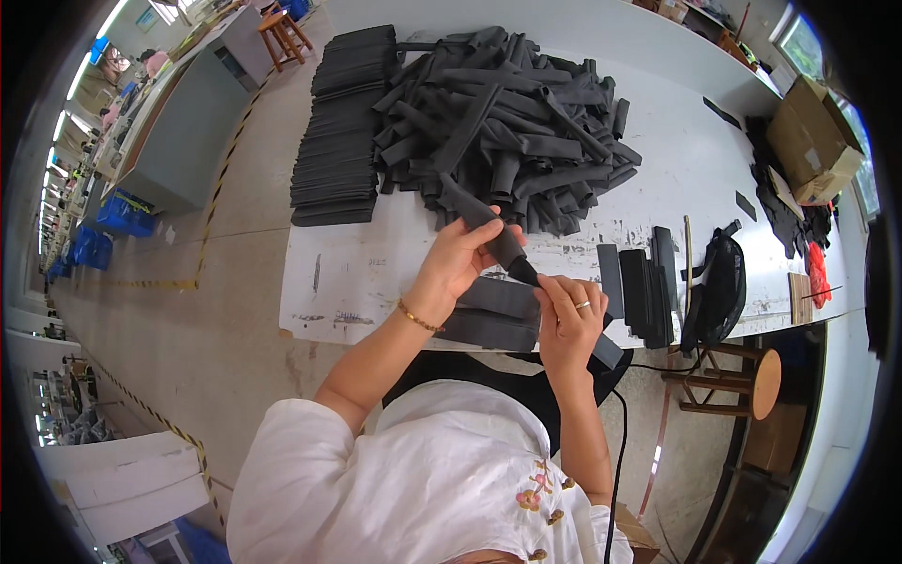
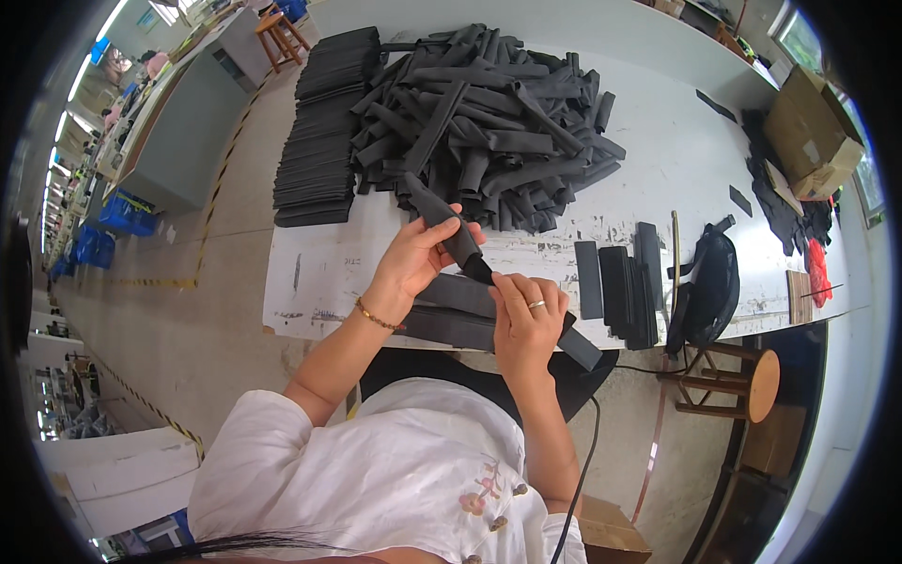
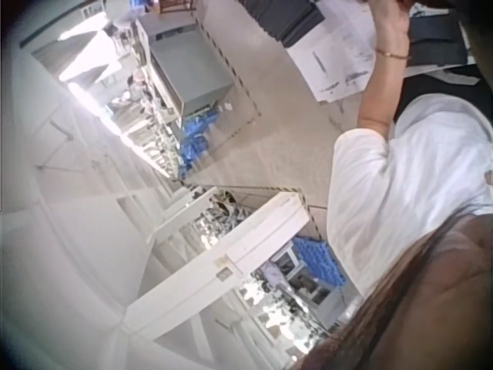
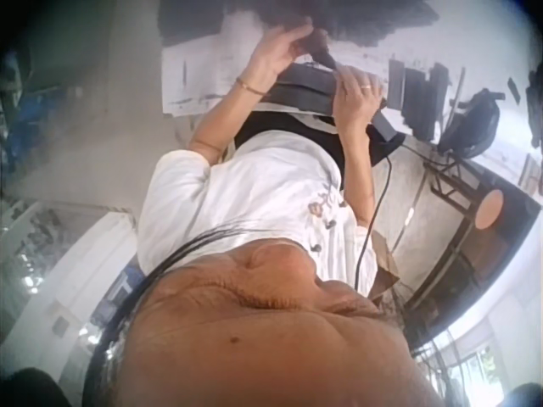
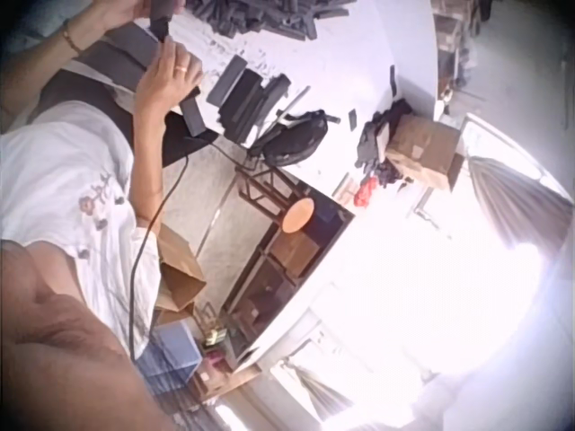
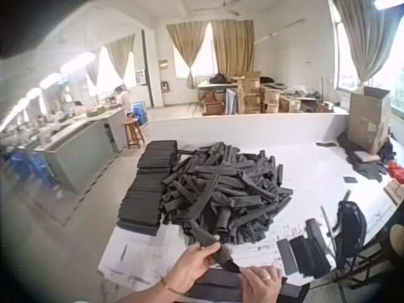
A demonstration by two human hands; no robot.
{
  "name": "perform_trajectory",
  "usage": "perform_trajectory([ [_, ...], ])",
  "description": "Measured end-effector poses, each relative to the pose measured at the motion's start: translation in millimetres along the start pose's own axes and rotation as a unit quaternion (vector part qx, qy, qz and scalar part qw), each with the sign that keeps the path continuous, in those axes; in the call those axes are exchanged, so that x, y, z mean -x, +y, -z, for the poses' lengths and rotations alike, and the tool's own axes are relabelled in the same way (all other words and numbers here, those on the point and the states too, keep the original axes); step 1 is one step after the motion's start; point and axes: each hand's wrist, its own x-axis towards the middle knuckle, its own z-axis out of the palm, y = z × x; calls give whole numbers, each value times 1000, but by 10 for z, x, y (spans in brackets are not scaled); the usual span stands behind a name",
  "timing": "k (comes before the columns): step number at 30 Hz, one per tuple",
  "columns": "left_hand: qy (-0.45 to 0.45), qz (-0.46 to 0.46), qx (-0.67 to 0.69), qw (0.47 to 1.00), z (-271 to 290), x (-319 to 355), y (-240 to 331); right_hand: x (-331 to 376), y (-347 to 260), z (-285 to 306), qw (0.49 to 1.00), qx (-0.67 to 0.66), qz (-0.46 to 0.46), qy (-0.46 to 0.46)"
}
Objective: The person is sorting and checking black foam components at a workbench in a factory-like setting.
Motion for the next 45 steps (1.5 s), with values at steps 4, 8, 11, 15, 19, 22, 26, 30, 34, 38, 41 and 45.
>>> perform_trajectory([
  [4, -30, 12, 18, 999, -17, 47, -8, -39, 30, -16, 997, 56, 37, 26],
  [8, -29, -2, 24, 999, -89, 128, -2, -44, -9, -79, 993, 96, 55, 39],
  [11, -34, -33, 9, 999, -195, 253, -23, -66, -95, -138, 995, 80, 39, 39],
  [15, -62, -117, -12, 991, -315, 343, -91, -69, -175, -214, 997, -78, -25, 12],
  [19, -129, -121, -34, 984, -216, 247, -88, -6, -295, -204, 998, -21, -32, -51],
  [22, -137, -146, -37, 979, -221, 266, -107, 179, -152, -176, 993, -81, -33, -77],
  [26, -135, -122, -39, 983, -258, 342, -259, 20, -166, -252, 983, -152, -34, -100],
  [30, -109, -95, -19, 989, -219, 368, -159, -26, -189, -156, 988, -95, -35, -113],
  [34, -113, -101, 6, 988, -249, 378, -197, 50, -130, -133, 987, -109, -35, -113],
  [38, -150, -83, 25, 985, -239, 399, -352, -29, -161, -234, 982, -149, -49, -108],
  [41, -100, -53, 7, 994, -198, 401, -304, 2, -171, -204, 979, -136, -71, -133],
  [45, -96, -65, 57, 992, -156, 348, -182, 20, -70, -165, 988, -93, 6, -122],
])
